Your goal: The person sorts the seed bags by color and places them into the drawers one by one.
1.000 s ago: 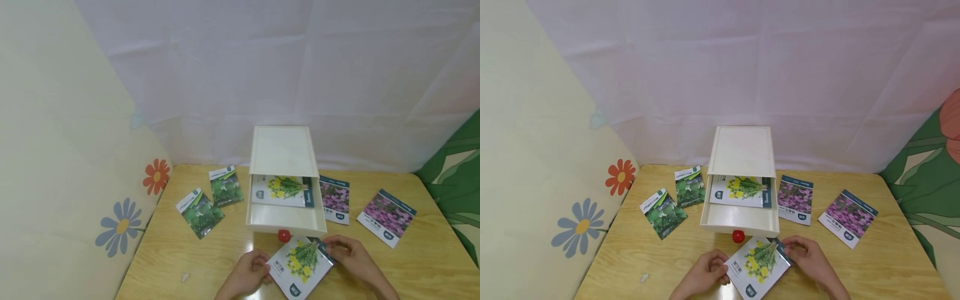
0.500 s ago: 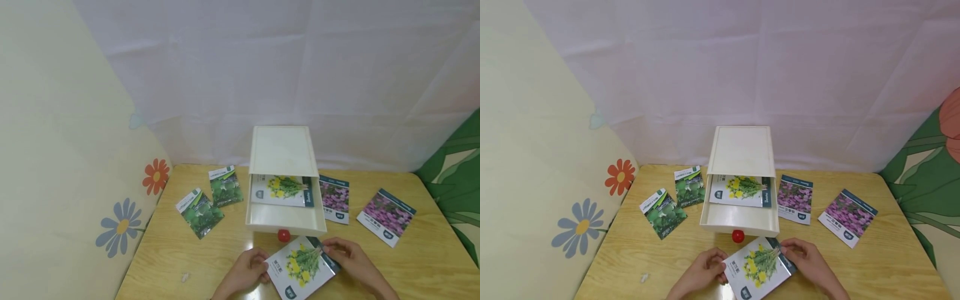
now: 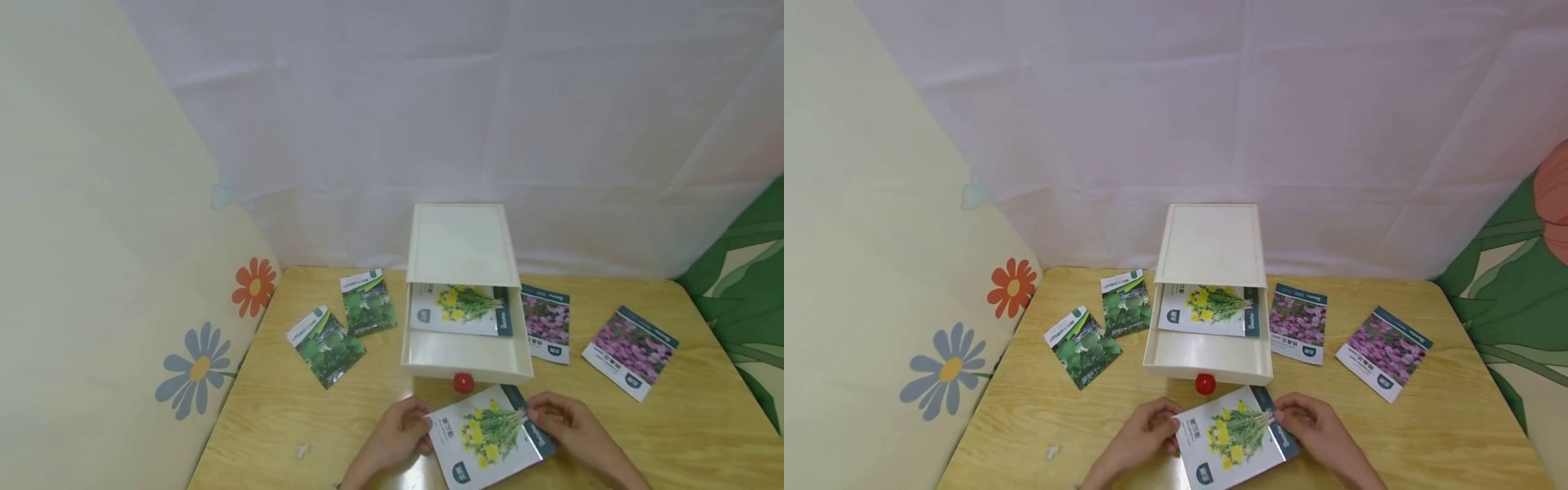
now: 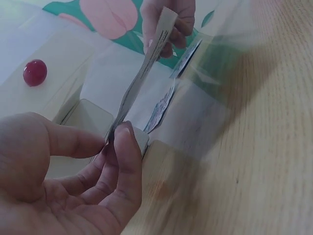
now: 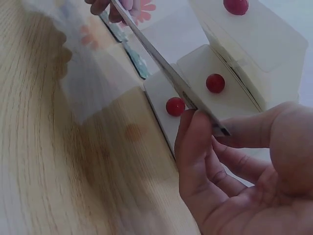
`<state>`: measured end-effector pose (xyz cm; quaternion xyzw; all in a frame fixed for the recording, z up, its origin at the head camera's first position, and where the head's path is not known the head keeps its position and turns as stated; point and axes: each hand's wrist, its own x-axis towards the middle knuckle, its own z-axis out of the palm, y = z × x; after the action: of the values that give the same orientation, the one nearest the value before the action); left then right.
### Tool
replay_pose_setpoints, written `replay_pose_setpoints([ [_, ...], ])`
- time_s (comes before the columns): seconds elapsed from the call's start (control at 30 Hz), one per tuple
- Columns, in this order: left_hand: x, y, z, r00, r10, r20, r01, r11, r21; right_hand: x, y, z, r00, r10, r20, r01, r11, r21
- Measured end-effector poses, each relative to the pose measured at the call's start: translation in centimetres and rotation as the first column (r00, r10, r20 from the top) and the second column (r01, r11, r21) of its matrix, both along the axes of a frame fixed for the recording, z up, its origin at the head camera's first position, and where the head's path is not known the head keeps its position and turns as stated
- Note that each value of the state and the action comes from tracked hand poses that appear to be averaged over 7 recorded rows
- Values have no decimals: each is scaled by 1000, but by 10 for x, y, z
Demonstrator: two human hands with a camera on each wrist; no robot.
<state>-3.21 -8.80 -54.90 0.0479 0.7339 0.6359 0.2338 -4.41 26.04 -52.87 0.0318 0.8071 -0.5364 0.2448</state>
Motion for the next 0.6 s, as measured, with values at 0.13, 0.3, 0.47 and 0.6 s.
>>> replay_pose_setpoints([
  [0.13,-2,-1,2,1000,13,3,-13,1000,0,3,1,1,998,-1,55,5,997,-72],
  [0.3,-4,-3,4,1000,24,-13,-24,1000,-1,6,0,0,996,2,84,6,995,-103],
  [0.47,-4,-6,2,999,21,-32,-22,1000,-17,9,-1,0,992,-20,123,35,993,-114],
  [0.6,-4,-8,1,999,29,-17,-29,999,15,12,-2,2,990,-17,138,35,991,-130],
])
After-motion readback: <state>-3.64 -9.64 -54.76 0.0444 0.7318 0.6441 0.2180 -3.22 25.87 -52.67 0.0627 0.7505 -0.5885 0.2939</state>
